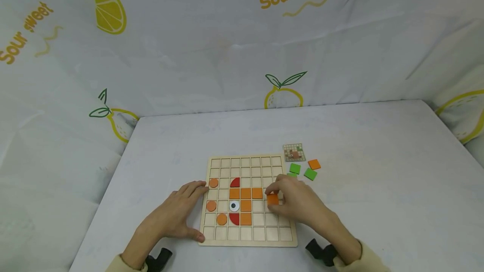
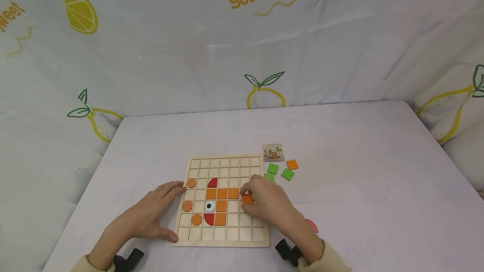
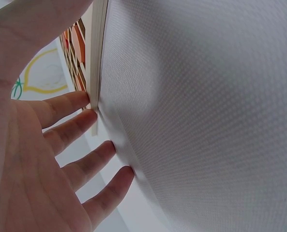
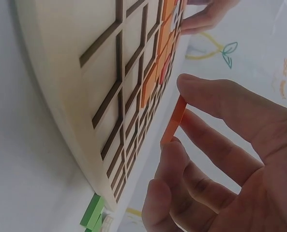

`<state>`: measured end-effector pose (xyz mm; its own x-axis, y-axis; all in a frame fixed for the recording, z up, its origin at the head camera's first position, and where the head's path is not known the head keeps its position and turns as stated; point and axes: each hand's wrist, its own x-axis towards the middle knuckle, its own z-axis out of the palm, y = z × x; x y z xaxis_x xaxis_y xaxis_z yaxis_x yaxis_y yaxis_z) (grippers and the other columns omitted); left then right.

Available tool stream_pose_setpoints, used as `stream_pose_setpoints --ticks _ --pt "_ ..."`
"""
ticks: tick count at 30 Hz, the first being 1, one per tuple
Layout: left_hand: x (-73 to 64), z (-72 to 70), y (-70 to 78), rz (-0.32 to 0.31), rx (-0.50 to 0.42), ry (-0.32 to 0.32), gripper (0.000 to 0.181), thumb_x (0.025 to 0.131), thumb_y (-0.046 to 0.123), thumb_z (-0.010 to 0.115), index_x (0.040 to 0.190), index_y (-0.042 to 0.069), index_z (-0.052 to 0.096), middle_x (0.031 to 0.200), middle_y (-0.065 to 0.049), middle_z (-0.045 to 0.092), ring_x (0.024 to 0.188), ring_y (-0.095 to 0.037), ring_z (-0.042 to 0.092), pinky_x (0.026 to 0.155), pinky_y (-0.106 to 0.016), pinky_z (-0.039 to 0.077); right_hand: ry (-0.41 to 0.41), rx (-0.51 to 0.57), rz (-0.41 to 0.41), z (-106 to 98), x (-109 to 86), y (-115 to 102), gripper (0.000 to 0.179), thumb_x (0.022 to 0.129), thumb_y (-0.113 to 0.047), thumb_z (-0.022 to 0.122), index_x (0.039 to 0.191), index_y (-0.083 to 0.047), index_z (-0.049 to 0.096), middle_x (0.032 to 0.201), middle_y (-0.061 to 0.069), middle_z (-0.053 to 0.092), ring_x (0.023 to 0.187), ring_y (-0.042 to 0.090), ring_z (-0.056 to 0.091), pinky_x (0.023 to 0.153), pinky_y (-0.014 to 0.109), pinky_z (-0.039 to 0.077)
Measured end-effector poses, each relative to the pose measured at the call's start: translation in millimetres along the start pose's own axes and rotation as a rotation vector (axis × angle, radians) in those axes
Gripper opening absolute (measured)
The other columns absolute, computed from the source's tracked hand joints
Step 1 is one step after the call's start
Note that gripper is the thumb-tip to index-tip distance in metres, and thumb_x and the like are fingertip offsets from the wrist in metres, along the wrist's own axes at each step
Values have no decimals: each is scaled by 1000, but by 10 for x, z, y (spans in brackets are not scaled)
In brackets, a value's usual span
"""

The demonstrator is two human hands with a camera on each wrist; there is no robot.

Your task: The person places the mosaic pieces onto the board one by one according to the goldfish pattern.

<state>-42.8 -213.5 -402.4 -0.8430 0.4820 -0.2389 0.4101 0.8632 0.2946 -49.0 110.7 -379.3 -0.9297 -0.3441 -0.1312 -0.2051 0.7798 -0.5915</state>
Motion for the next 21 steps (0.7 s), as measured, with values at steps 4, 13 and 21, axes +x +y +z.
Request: stream_pose_setpoints --ticks 4,13,21 --pt "-2 5 -4 3 1 1 121 55 67 92 150 10 44 158 -13 43 147 -39 40 103 -70 46 -2 -1 -20 23 6 -22 24 74 -12 89 97 -12 80 90 -3 67 73 11 48 57 22 40" --pt "-6 -1 -13 19 7 13 121 54 69 90 149 9 44 158 -13 43 146 -39 40 102 -68 47 0 10 -77 159 18 -107 23 73 -9 88 95 -10 80 86 -2 65 71 11 49 56 21 39" --pt "-3 -7 -16 24 -1 12 121 55 69 90 150 9 44 158 -14 42 146 -40 40 102 -69 47 1 21 -123 277 68 -157 22 74 -7 86 94 -8 80 85 -1 65 69 10 48 53 21 37"
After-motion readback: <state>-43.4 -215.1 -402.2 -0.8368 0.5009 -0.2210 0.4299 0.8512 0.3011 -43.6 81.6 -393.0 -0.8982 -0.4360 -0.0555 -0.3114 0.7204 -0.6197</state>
